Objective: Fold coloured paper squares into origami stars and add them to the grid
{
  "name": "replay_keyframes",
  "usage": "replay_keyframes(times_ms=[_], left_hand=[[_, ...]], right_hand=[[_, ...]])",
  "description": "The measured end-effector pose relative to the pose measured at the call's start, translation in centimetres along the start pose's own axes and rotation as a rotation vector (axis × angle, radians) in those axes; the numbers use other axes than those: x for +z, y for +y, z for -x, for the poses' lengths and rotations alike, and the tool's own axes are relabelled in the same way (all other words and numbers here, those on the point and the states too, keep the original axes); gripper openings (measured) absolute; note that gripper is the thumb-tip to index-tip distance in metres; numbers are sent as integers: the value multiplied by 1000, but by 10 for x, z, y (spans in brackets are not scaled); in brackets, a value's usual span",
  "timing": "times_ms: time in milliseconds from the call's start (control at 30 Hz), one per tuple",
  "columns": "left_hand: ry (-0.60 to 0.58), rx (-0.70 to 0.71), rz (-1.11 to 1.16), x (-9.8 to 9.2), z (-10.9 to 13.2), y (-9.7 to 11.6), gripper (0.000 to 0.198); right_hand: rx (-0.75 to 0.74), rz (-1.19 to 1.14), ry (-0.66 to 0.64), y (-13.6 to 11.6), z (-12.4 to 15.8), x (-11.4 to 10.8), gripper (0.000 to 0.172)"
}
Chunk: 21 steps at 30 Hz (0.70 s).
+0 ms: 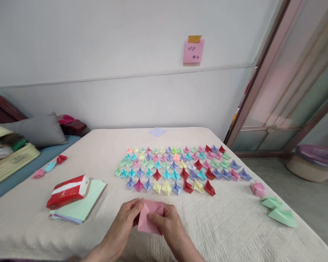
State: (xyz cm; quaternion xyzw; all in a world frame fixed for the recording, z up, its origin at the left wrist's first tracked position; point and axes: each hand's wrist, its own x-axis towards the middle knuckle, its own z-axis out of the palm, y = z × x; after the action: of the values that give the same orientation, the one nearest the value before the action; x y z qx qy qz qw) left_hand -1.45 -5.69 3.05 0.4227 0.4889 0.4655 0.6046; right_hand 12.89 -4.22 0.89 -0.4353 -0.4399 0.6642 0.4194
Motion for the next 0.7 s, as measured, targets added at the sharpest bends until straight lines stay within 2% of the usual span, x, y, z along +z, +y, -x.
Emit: replay_keyframes(times_ms=[133,333,467,600,700], left_hand=[[-124,-70,-103,1,2,7,27],[32,-12,-91,1,0,2,24],[54,13,-50,-2,-2,6,22],[-58,-31,-58,-9,-3,16,22],[-160,-72,-102,-11,-3,17,23]], right_hand=[[-39,17,75,2,-4,-6,37],[-96,25,84,4,-7,-5,38],[-104,19,67,-1,-3,-5,34],[-126,-46,12,-16,7,-10,24],[-93,-90,-11,-21,9,-14,34]])
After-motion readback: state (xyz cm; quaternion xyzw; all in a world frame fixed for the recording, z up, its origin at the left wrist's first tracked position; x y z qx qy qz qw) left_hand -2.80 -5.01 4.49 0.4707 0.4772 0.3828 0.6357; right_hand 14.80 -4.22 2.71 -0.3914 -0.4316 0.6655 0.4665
